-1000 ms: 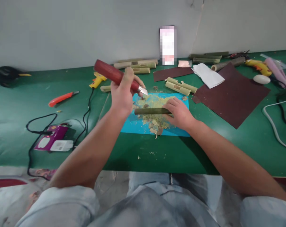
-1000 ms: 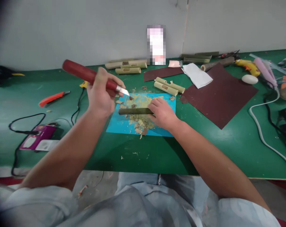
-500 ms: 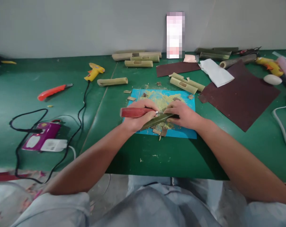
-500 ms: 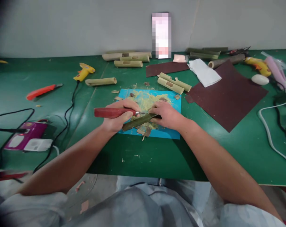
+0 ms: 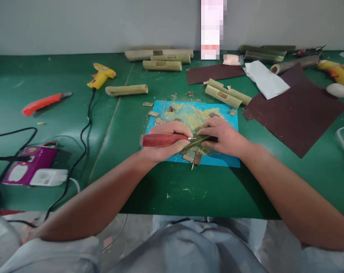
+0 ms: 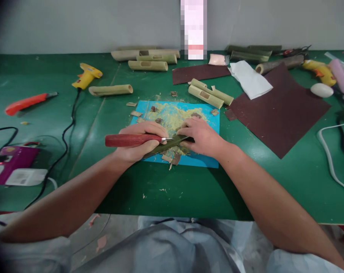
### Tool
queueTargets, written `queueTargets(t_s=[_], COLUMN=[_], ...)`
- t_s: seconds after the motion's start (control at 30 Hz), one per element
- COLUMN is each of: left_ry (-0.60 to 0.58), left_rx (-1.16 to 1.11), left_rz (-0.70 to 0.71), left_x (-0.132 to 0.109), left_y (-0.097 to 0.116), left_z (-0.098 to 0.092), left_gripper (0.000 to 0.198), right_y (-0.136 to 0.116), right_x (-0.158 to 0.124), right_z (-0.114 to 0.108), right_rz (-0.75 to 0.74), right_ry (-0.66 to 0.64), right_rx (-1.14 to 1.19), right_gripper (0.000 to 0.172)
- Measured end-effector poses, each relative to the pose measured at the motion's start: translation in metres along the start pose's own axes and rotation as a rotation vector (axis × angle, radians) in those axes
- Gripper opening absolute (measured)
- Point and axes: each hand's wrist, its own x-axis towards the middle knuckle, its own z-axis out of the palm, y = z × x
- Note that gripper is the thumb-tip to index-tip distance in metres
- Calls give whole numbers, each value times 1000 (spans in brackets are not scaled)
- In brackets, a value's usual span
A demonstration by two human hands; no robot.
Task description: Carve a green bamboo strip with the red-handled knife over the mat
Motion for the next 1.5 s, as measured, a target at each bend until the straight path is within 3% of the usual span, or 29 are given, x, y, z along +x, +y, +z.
queueTargets(t_s=[0.87, 1.13, 1.5], left_ry=[55, 31, 62], left_rx=[9, -19, -3], left_rz=[-48, 102, 116], left_x=[1, 1, 0], left_y=[6, 3, 1], left_z=[6, 8, 11], left_gripper=[9, 11, 12], right_y=[0, 1, 7], right_x=[0, 1, 2], right_z=[2, 5, 7], right_rz=[-6, -14, -42], right_ry=[15, 20, -9], right_rx=[-16, -27, -36], right_gripper=[17, 17, 20])
